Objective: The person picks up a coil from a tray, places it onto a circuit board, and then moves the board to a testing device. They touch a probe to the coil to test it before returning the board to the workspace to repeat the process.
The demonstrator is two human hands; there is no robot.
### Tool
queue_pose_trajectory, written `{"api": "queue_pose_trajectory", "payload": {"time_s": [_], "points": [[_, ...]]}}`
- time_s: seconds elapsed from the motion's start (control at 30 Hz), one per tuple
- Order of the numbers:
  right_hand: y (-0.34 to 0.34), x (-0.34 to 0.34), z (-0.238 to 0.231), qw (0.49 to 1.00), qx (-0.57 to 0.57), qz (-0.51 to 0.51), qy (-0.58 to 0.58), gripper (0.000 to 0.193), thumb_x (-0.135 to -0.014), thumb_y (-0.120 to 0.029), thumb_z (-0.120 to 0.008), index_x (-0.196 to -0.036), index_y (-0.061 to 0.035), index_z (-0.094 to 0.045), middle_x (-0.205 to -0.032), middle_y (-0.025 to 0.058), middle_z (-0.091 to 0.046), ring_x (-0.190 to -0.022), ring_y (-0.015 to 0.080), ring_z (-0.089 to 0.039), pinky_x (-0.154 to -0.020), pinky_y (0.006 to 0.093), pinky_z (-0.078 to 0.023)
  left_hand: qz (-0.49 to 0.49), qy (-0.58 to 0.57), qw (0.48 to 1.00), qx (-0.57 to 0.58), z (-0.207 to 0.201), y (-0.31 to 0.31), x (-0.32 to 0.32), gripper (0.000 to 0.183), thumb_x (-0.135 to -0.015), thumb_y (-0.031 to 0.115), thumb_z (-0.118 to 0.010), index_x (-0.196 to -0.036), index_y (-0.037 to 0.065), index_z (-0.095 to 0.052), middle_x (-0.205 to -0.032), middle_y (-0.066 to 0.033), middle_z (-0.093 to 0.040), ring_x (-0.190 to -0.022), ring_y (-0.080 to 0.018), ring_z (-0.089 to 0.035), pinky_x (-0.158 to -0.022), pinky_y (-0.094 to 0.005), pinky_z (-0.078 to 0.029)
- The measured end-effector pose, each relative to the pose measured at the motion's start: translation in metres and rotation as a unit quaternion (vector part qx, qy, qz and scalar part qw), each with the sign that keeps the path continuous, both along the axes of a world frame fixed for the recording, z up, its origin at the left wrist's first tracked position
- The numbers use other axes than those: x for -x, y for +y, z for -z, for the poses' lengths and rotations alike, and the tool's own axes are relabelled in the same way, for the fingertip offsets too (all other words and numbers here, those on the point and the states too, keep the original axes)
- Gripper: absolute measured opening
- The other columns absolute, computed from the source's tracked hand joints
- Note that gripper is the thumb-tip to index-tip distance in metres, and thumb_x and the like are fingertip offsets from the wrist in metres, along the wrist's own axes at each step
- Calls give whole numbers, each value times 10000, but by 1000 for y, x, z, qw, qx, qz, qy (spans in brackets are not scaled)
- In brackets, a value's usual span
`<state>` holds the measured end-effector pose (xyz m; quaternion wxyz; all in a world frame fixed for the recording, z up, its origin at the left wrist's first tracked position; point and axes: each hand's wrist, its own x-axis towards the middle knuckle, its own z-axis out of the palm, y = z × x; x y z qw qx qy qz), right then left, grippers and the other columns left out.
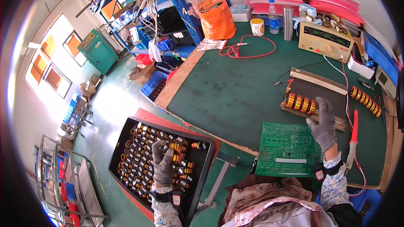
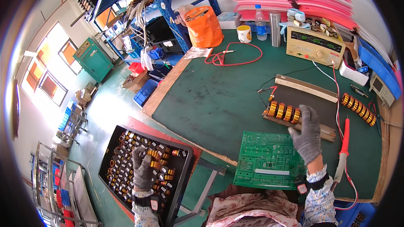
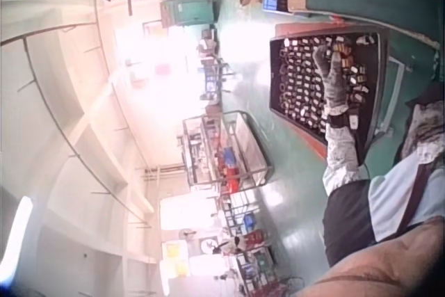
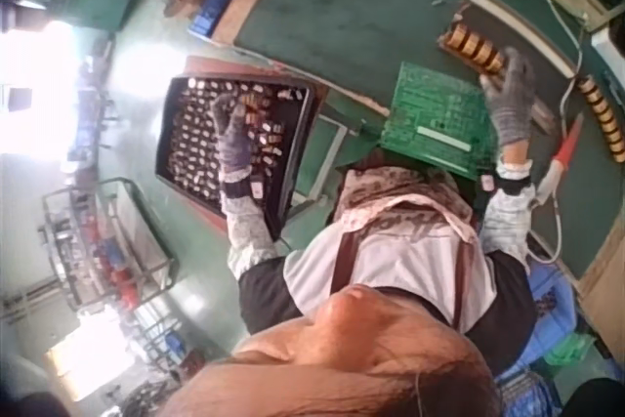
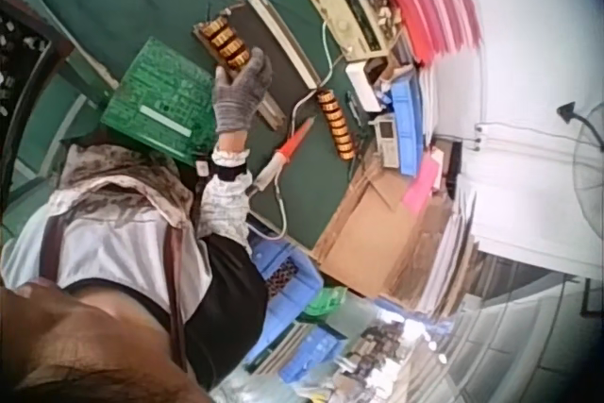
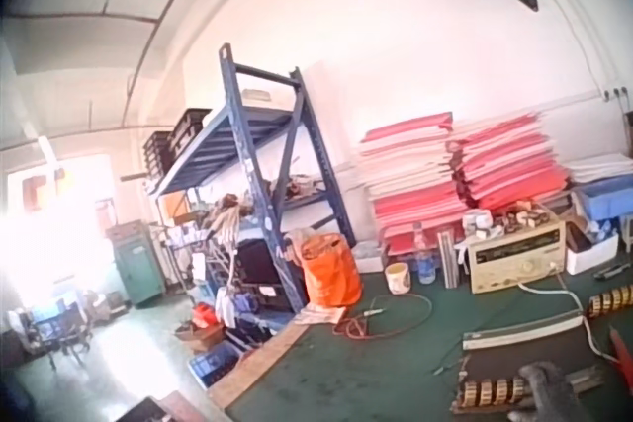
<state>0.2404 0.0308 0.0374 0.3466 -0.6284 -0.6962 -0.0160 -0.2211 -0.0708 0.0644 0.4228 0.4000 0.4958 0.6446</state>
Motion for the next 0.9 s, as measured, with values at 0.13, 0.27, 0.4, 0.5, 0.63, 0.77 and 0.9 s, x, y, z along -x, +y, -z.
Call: {"api": "queue_pose_trajectory", "payload": {"time_s": [0.13, 0.27, 0.4, 0.5, 0.63, 0.77, 0.9], "points": [[-34, 55, -36, 880, 214, -311, 287, 711, -741, -238, -767, -1335, -77, -411, -1197, 138, -534, -1004, 219, -595, -823, 341, -535, 38, 109, 993, -14, -34, -29, -36, 435, -824, 223, -734, -1126, 104, -445, -1019, -72, -550, -857, -177, -583, -731, -312, -535], [-57, 118, 2, 560, 387, -560, 473, 776, -834, -399, -704, -1424, -80, -313, -1260, 118, -496, -1037, 168, -574, -885, 319, -497, 277, 226, 930, -84, -40, -21, -99, 432, -759, 53, -767, -1092, 73, -492, -1022, -67, -549, -911, -165, -565, -779, -294, -492], [-74, 130, 9, 620, 266, -578, 460, 780, -855, -395, -681, -1444, -70, -287, -1317, 118, -457, -1084, 166, -560, -910, 307, -480, 401, 293, 865, -73, -28, -1, -149, 387, -848, 24, -679, -1177, 44, -477, -986, -41, -553, -907, -125, -572, -775, -260, -480], [-74, 103, 27, 560, 309, -467, 610, 696, -874, -378, -660, -1399, -40, -353, -1291, 111, -497, -1108, 174, -556, -918, 302, -482, 460, 145, 876, 18, -12, 25, -178, 432, -892, 48, -633, -1271, 45, -426, -1031, -37, -561, -937, -121, -567, -803, -261, -476], [-69, 63, 30, 458, 338, -293, 768, 453, -918, -370, -596, -1187, -9, -544, -1088, 81, -621, -989, 195, -612, -848, 321, -544, 470, 116, 874, -36, 16, 47, -223, 519, -910, 54, -608, -1358, 63, -346, -1217, -76, -499, -954, -126, -570, -811, -271, -491], [-63, 0, 45, 393, 244, -217, 860, 421, -918, -377, -590, -1093, 6, -562, -1061, 143, -613, -980, 230, -617, -705, 300, -589, 450, 47, 892, 18, 25, 66, -254, 510, -927, 132, -607, -1360, 69, -345, -1226, -54, -474, -964, -111, -542, -807, -255, -490], [-47, -27, 4, 290, 192, -213, 913, 484, -954, -376, -522, -1130, 75, -514, -1072, 230, -594, -1015, 339, -599, -670, 298, -611, 410, 20, 910, 53, 75, 77, -239, 414, -943, 210, -591, -1295, 49, -444, -1083, -48, -532, -986, -102, -504, -842, -259, -463]]}}
